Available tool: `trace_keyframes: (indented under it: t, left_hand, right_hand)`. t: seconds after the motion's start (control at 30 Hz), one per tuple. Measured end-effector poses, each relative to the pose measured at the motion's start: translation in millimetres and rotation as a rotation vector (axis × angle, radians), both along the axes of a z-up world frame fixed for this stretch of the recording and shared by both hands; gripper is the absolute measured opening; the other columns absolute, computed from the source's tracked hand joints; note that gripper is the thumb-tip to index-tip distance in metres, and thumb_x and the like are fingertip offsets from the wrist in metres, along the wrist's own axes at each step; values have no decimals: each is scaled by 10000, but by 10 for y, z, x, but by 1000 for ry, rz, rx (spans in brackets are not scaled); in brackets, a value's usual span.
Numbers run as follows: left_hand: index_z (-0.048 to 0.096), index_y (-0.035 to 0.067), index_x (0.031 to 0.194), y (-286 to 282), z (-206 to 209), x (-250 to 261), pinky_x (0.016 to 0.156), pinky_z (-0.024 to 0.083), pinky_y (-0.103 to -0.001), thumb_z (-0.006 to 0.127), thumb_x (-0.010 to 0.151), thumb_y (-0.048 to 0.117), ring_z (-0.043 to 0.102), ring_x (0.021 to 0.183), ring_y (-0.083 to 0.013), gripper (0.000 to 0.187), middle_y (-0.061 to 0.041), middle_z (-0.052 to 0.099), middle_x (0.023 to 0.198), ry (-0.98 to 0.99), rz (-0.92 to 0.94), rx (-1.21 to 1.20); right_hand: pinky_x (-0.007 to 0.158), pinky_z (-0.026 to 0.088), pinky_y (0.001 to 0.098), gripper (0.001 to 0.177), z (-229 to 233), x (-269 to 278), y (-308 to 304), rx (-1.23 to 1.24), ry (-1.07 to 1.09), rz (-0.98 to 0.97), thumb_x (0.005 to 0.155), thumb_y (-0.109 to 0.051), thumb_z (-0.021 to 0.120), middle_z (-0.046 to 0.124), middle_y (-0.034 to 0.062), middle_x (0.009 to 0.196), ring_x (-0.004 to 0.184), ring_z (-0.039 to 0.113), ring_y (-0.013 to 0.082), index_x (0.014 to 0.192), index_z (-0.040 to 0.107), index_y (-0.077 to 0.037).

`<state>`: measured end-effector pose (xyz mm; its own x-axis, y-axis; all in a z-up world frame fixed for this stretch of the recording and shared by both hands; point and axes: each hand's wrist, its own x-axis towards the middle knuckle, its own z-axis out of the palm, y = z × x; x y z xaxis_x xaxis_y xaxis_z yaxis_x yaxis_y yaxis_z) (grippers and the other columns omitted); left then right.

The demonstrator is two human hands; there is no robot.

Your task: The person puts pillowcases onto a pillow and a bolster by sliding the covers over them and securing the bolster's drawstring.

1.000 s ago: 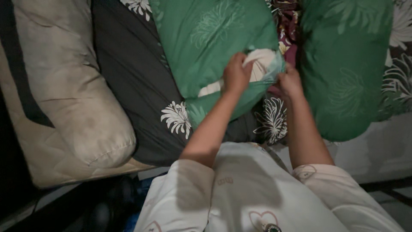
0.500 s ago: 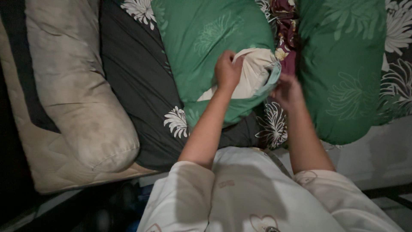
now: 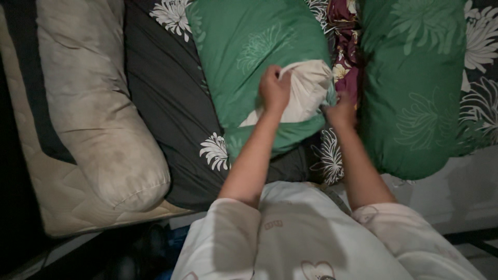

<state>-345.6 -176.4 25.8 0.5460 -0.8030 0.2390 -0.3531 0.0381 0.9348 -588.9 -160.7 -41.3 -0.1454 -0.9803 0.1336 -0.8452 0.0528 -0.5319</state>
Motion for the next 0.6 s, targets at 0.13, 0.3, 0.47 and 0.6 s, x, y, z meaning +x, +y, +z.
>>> trace_keyframes:
  t: [0.13,0.3,0.47,0.6]
  left_hand:
    - [613,45,834,-197,55,172,647,491,-439,781,825,221,637,705,-362,244,-151,656,760,12,12,-53]
    - [618,40,811,-375,176,235,632,500,-427,791,821,243,636,656,-336,267,-135,653,721,45,-62,25]
    - [639,42,807,-232,85,266,638,525,-406,798,788,249,666,649,-307,261,-131,680,729,90,-97,45]
    - [663,30,845,-124,79,171,667,527,-410,793,814,218,673,704,-326,231,-142,692,777,64,-102,79]
  right_hand:
    - [723,444,434,326,757,400,176,-80,-657,18,955,-204,820,542,191,866,773,479,411,1127,592,-46]
    - [761,524,428,250,1578,1046,471,-257,-96,537,887,-172,756,620,151,971,872,647,353,1064,630,-49]
    - [688,530,491,625,1658,1051,355,342,155,325,800,-645,762,685,185,759,726,677,387,814,698,-24]
    - [766,549,478,791,870,851,99,482,186,373,878,-751,663,717,284,869,861,726,417,928,744,34]
